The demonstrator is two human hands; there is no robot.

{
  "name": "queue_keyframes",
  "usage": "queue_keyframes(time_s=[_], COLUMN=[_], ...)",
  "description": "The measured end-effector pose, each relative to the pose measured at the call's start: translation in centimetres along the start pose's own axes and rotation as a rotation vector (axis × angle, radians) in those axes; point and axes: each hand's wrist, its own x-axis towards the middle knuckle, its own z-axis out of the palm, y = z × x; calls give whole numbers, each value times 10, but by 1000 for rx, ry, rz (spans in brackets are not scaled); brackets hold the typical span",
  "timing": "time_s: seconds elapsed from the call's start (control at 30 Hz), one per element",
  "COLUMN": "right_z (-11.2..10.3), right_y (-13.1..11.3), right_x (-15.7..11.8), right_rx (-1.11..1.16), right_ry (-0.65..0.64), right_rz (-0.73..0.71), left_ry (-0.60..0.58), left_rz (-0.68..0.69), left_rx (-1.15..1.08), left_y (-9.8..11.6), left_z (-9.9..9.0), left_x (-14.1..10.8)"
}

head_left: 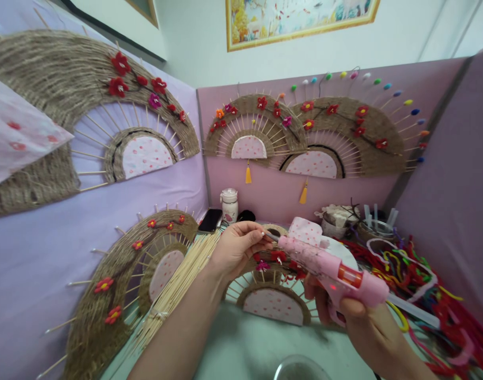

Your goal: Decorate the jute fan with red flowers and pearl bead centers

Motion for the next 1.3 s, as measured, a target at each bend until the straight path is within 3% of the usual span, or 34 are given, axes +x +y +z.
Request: queue_keyframes(time_s=[0.27,0.43,0.8,1.0,1.3], right_z=[0,-4,0,-3,-3], right_y=[-1,5,1,9,5], right_x=[4,6,6,7,6], right_rx=[8,-33,2,-34,-39], right_ry=[-6,-92,-34,-88,-70], right_rz=[-88,-154,-105,-195,-133], left_ry=[13,16,27,21,24], left_rz=[0,-3,-4,1,1], left_rx=[8,6,20,20,14], left_y=[1,0,1,0,-1], left_z=[1,2,2,1,1], left_x=[-1,-1,-2,-2,-1])
